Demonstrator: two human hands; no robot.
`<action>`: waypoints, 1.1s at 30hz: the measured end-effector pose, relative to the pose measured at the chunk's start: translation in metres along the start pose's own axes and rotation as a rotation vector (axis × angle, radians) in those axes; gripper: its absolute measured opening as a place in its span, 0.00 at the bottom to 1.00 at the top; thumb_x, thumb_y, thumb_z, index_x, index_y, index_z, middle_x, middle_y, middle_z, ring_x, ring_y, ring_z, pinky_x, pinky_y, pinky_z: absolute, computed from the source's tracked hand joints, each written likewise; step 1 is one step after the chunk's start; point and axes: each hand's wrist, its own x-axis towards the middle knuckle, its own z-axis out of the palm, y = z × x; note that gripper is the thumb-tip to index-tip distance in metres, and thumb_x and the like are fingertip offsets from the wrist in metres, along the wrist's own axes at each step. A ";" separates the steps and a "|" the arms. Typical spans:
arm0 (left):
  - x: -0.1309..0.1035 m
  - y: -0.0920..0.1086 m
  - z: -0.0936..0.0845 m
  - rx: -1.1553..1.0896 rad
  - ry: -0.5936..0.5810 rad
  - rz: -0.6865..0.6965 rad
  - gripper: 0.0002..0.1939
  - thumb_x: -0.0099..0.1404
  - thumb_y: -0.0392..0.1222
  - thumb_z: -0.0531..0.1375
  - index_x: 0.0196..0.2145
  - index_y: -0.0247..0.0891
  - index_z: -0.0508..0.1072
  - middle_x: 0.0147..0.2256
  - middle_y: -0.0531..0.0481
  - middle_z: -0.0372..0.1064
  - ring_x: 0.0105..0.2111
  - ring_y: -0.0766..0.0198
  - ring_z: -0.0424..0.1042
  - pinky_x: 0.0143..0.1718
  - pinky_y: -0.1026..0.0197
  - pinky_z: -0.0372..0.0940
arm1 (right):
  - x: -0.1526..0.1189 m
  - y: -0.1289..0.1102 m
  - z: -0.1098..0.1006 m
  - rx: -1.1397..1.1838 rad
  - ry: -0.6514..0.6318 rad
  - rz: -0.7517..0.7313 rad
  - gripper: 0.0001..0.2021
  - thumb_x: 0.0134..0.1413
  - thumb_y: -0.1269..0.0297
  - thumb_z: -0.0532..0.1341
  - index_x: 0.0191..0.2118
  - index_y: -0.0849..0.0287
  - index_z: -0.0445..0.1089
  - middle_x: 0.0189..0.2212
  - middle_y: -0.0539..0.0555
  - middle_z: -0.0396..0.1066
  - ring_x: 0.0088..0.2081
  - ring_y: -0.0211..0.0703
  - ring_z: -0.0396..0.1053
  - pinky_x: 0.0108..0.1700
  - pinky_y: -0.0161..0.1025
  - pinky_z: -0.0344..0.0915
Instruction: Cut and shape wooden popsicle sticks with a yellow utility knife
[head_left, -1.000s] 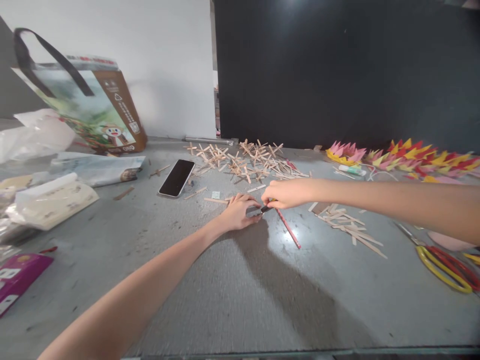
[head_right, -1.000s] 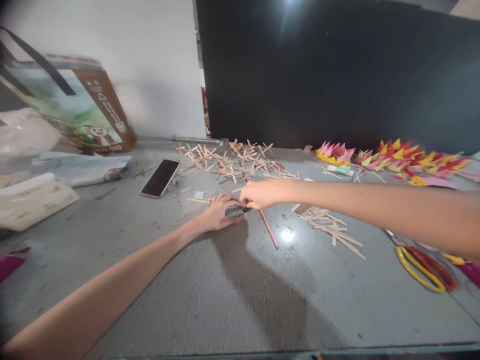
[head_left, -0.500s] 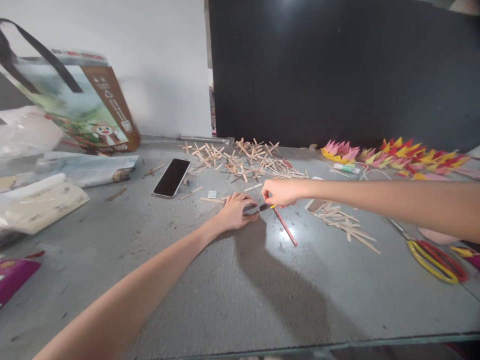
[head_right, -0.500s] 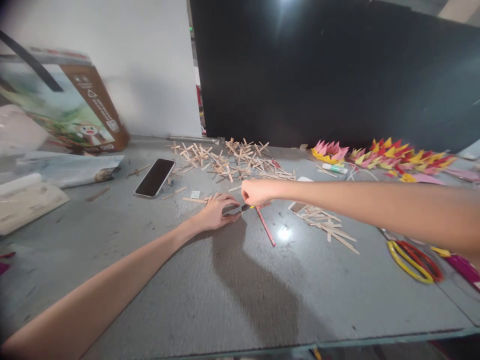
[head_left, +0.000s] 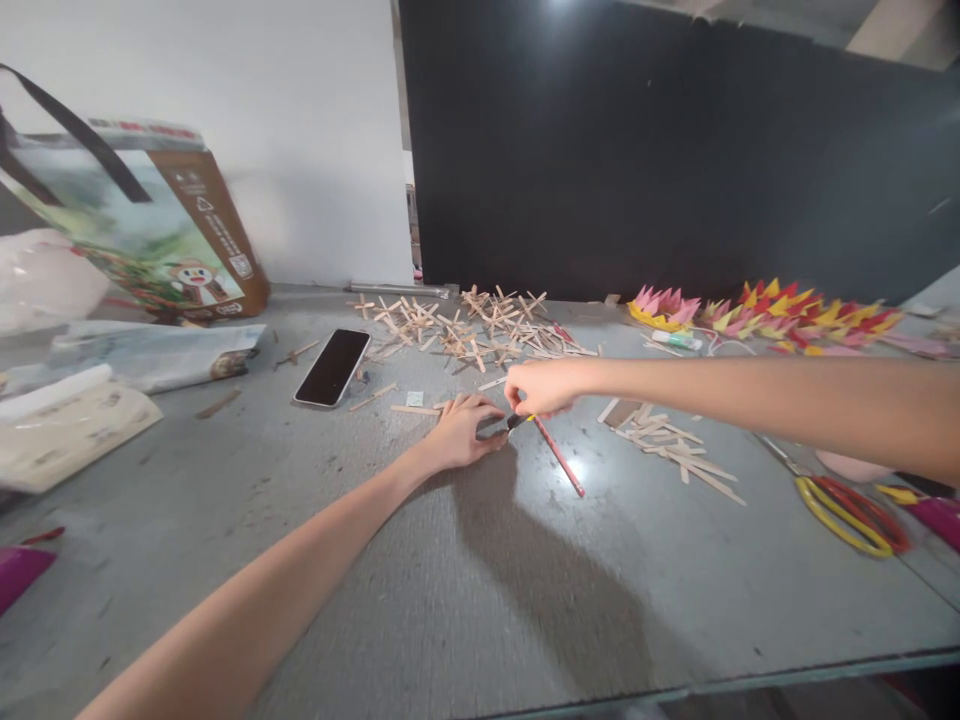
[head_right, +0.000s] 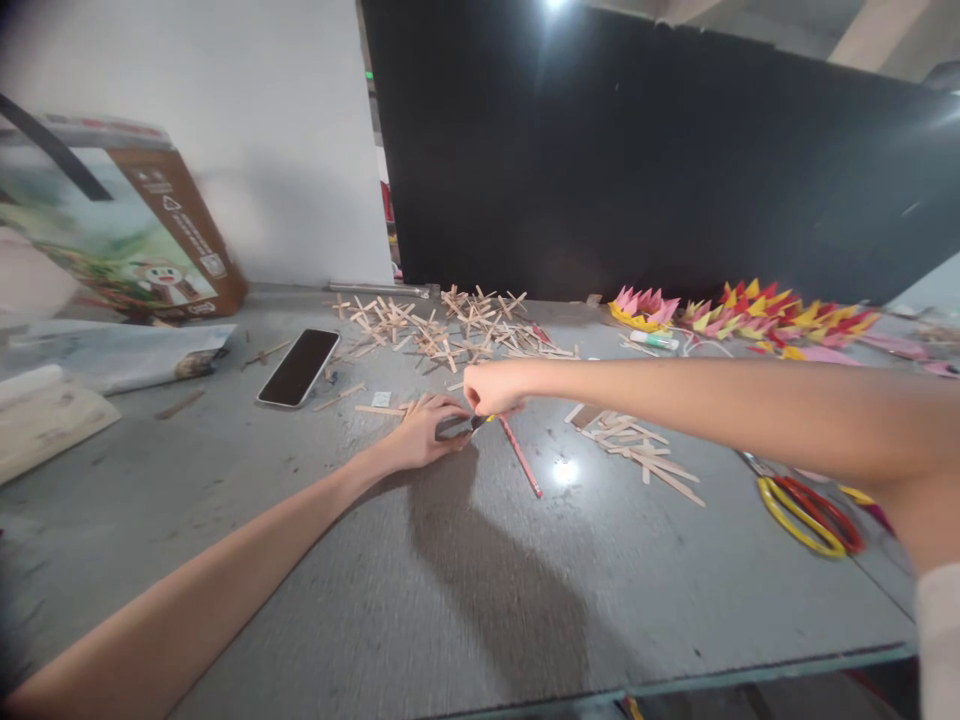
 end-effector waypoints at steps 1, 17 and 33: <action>0.000 0.000 0.000 -0.001 0.001 0.005 0.19 0.67 0.55 0.64 0.52 0.46 0.78 0.56 0.45 0.72 0.56 0.47 0.66 0.56 0.45 0.59 | 0.001 0.001 0.001 0.013 -0.009 0.022 0.12 0.57 0.72 0.58 0.42 0.64 0.77 0.22 0.52 0.73 0.22 0.39 0.68 0.28 0.36 0.60; 0.001 -0.002 0.001 0.022 -0.008 -0.010 0.20 0.67 0.55 0.63 0.53 0.47 0.77 0.58 0.46 0.70 0.58 0.46 0.65 0.58 0.45 0.57 | 0.001 0.001 -0.001 -0.066 0.042 -0.084 0.12 0.51 0.74 0.61 0.41 0.64 0.79 0.24 0.52 0.72 0.26 0.40 0.66 0.31 0.37 0.57; 0.003 -0.006 0.005 0.061 -0.022 -0.015 0.20 0.67 0.53 0.64 0.55 0.48 0.76 0.60 0.47 0.68 0.58 0.46 0.64 0.60 0.43 0.57 | -0.002 -0.024 -0.006 -0.201 0.057 -0.137 0.12 0.45 0.78 0.63 0.35 0.61 0.81 0.26 0.53 0.72 0.28 0.40 0.63 0.33 0.39 0.55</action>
